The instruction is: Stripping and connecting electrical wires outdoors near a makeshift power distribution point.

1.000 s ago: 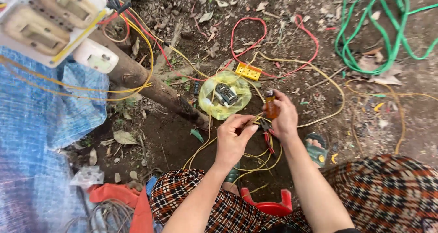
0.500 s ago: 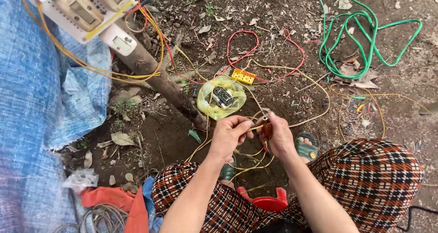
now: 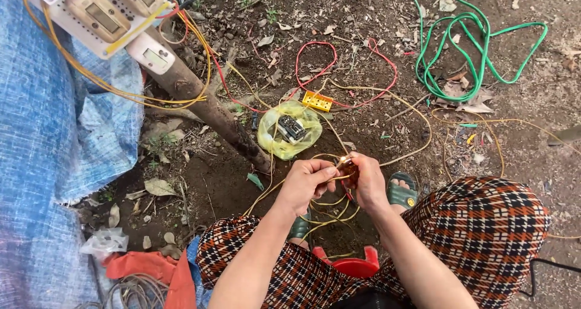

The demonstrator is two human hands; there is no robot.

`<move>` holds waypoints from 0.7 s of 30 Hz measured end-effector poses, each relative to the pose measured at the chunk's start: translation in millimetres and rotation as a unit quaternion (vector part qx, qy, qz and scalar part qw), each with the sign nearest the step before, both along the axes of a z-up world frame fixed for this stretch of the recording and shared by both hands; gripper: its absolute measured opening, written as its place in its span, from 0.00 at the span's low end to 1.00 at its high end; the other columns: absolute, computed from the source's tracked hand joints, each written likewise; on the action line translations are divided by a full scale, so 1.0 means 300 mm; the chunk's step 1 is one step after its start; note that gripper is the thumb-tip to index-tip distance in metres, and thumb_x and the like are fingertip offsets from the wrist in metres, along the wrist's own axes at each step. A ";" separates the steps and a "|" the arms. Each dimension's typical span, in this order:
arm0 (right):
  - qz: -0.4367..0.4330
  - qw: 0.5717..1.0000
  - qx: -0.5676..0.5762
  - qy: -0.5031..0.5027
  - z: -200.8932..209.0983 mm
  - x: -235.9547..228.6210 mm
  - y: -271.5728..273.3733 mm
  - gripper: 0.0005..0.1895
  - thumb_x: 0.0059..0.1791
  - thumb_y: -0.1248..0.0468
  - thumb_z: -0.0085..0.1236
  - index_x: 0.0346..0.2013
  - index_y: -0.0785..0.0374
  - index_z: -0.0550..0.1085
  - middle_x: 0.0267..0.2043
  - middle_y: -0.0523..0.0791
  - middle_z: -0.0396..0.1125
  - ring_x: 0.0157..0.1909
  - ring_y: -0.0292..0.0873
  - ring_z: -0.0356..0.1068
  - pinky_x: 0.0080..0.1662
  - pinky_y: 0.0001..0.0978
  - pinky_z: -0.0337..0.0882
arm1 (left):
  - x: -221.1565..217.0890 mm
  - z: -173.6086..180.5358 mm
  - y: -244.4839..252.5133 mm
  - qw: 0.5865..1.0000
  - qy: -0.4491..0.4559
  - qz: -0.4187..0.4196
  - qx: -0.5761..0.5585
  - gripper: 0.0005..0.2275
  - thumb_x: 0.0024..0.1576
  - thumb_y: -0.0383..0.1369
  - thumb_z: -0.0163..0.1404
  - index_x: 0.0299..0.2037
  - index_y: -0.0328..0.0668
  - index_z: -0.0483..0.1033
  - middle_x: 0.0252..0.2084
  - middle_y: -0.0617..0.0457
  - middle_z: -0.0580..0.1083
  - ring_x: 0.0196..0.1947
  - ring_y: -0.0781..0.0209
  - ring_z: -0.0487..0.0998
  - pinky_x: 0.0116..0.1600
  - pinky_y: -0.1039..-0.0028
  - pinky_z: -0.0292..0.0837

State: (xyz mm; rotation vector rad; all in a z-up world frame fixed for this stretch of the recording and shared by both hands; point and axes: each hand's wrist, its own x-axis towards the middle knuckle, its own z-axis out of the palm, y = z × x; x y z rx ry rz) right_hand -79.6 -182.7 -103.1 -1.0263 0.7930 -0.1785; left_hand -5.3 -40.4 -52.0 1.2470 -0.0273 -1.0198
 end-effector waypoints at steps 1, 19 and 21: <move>0.004 1.000 -0.009 -0.006 0.008 0.001 0.003 0.17 0.48 0.56 0.46 0.26 0.66 0.76 0.17 0.55 0.67 0.16 0.43 0.62 0.18 0.25 0.51 | 0.000 0.000 -0.001 1.000 0.002 0.000 0.000 0.04 0.60 0.27 0.54 0.37 0.33 0.79 0.18 0.43 0.73 0.11 0.71 0.60 0.17 0.89 0.47; 0.010 0.999 -0.041 -0.010 0.047 0.010 0.018 0.20 0.48 0.56 0.44 0.25 0.67 0.77 0.18 0.53 0.66 0.18 0.41 0.63 0.19 0.23 0.54 | 0.002 -0.008 0.006 0.999 -0.020 0.027 0.005 0.03 0.57 0.26 0.58 0.38 0.34 0.79 0.19 0.42 0.75 0.12 0.74 0.63 0.18 0.91 0.50; 0.012 0.999 -0.042 -0.006 0.045 0.009 0.020 0.20 0.48 0.56 0.44 0.25 0.68 0.77 0.17 0.53 0.66 0.17 0.41 0.62 0.19 0.23 0.54 | 0.001 -0.024 0.004 0.999 -0.029 0.032 0.005 0.04 0.56 0.25 0.58 0.38 0.33 0.80 0.19 0.43 0.76 0.12 0.74 0.63 0.18 0.91 0.50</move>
